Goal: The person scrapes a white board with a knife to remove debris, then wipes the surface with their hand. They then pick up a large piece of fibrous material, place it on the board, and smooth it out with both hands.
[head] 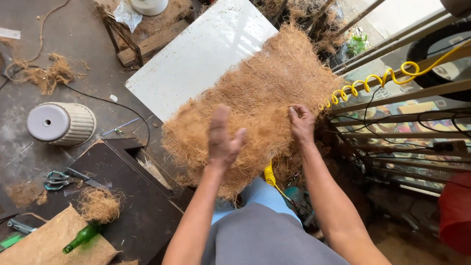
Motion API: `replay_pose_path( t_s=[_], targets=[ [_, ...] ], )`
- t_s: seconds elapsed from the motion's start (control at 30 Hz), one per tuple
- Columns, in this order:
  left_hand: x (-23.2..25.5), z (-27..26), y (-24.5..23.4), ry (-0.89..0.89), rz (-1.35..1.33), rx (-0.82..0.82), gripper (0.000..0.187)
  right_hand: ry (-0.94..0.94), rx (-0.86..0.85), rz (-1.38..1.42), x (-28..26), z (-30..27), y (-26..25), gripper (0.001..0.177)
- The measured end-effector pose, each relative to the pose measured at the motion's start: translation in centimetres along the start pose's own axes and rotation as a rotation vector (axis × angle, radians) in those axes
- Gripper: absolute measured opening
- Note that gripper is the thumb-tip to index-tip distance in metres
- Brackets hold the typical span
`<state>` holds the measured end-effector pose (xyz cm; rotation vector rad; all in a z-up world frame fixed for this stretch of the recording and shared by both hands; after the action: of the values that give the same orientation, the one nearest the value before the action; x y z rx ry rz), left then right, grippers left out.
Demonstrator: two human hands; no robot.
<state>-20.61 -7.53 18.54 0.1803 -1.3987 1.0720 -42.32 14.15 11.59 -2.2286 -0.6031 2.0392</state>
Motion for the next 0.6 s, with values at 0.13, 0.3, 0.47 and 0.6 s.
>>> replay_pose_path(
  t_s=[0.13,0.3,0.47,0.6],
  targets=[
    [0.9,-1.2,8.9,-0.078,-0.182,-0.488,0.083,0.032,-0.205,0.08,-1.4,-2.0,3.6,0.012],
    [-7.9,-3.2,16.0,-0.294,-0.217,-0.573,0.022,0.007,-0.365,-0.075,-0.4,1.7,3.6,0.013],
    [-12.9,-3.3,12.7,-0.53,-0.088,-0.28,0.015,0.111,-0.264,-0.186,2.7,7.7,0.2,0.011],
    [-13.6,-2.6,9.9,-0.555,0.001,0.029,0.014,0.167,-0.276,-0.275,7.8,11.3,-0.7,0.016]
  ],
)
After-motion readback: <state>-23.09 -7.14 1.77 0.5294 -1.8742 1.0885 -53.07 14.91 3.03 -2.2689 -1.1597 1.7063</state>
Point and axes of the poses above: each hand's wrist, its own z-axis towards the middle knuckle, its own y-axis out of the palm, x = y × z, the point moved 10 cm from there along z, towards the middle knuckle, and after that the axes turned 4 degrees about y, right-handed, at the moved point
